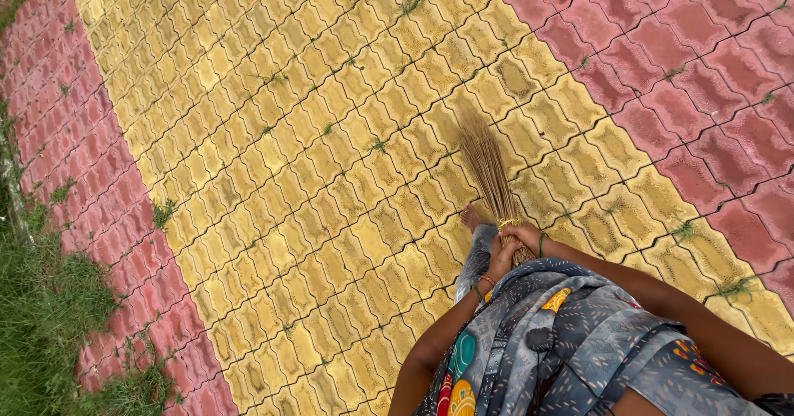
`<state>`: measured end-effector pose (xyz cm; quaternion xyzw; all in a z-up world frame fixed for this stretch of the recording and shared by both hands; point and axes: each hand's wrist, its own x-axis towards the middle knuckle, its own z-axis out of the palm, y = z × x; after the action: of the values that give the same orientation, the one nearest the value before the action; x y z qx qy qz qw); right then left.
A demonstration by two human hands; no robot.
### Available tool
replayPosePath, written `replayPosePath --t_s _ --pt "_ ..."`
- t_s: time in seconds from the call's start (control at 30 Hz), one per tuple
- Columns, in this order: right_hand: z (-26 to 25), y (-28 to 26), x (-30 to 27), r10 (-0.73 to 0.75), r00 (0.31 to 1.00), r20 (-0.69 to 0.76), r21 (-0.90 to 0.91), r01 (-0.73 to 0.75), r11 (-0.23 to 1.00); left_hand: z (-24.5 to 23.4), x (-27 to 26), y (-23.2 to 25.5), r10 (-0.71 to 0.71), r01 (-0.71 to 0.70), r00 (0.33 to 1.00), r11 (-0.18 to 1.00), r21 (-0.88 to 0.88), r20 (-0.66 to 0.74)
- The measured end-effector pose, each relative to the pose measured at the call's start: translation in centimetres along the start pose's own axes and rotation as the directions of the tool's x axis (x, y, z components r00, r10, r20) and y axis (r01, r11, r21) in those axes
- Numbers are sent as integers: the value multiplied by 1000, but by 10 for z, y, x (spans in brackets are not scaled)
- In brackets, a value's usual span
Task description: The person sweeps an outdoor pathway made of yellow and red interlocking pavers using a handheld broom made of sticks.
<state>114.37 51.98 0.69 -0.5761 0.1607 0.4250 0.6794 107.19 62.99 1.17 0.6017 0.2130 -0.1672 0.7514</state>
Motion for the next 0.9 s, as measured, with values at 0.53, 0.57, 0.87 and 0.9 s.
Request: replayPosePath --t_s 0.53,0.57,0.87,0.9 --pt "27 -149 82 -143 922 -360 78 182 980 -57 150 121 135 -234 932 932 275 335" --pt "33 -154 89 -145 943 -300 86 178 980 -64 152 127 185 -273 935 920 282 303" --pt "19 -110 160 -66 992 -106 -41 62 997 -72 169 128 -3 -17 954 998 64 300" --pt "14 -100 161 -97 992 -83 23 99 995 -68 173 126 -13 -6 926 999 49 377"
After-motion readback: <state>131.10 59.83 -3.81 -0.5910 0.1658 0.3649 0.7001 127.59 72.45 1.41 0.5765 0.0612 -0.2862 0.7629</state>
